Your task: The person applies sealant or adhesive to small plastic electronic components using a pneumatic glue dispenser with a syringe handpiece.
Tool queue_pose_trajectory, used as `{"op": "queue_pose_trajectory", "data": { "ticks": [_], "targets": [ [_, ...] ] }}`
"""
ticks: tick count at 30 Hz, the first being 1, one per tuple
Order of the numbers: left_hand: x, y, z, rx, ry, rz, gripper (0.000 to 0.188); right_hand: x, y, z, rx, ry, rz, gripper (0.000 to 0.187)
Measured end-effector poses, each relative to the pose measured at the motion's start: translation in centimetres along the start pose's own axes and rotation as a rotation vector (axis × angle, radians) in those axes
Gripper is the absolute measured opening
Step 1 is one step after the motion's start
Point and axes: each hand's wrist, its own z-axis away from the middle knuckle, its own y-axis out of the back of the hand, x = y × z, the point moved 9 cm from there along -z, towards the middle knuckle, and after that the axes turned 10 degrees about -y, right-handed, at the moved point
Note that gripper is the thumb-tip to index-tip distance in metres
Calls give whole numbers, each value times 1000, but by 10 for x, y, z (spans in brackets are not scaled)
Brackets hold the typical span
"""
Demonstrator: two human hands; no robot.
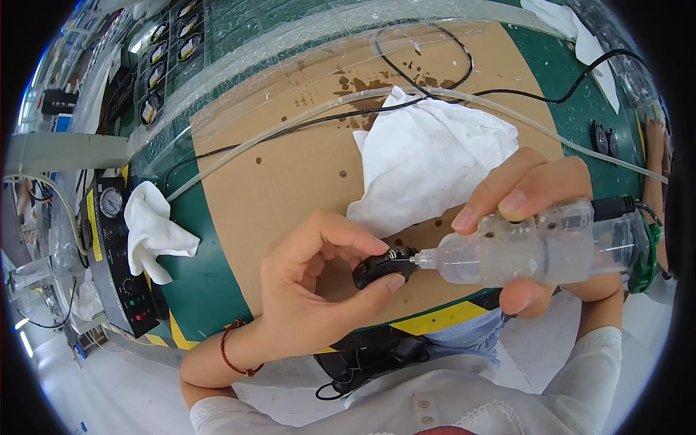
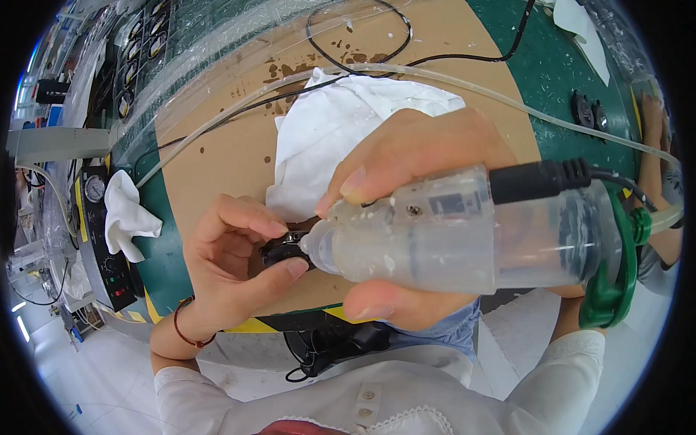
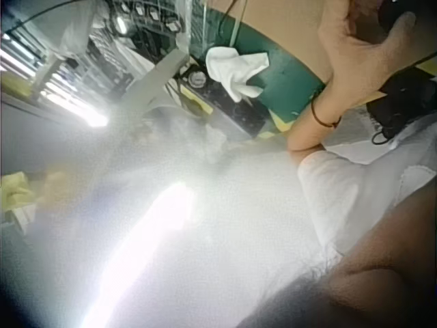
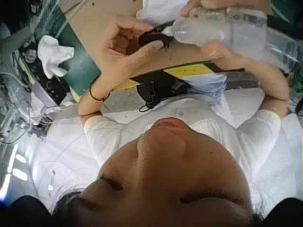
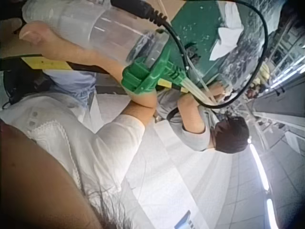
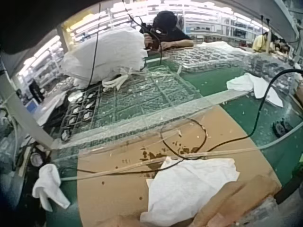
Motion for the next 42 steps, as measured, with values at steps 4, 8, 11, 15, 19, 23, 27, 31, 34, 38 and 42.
{"op": "queue_pose_trajectory", "data": {
  "ticks": [4,8,11,15,19,23,27,31,34,38,42],
  "targets": [
    [0,1,0,-3,11,-39,27,1,0,0,-1,-37,-6,58],
    [0,1,0,6,10,-21,27,0,0,1,9,-34,0,58],
    [-1,1,0,4,6,-32,27,1,1,2,30,-55,-6,57],
    [0,2,0,-3,5,-50,27,2,1,2,28,-50,-20,57],
    [1,1,-1,-5,-1,-30,26,2,1,1,5,-71,1,56],
    [1,0,-1,-3,2,-17,26,1,2,3,42,-59,-5,56],
    [1,1,0,-16,9,-45,26,3,1,3,44,-83,-22,54],
    [2,1,-1,-17,-4,-57,26,3,0,0,-36,-148,33,53],
    [3,1,-1,-22,-5,-62,25,2,2,0,-7,-139,12,53],
    [2,1,-1,-24,-3,-55,25,3,2,2,33,-125,-6,52],
    [2,0,-1,-27,-8,-62,25,0,2,1,14,-75,14,52]
  ]
}}
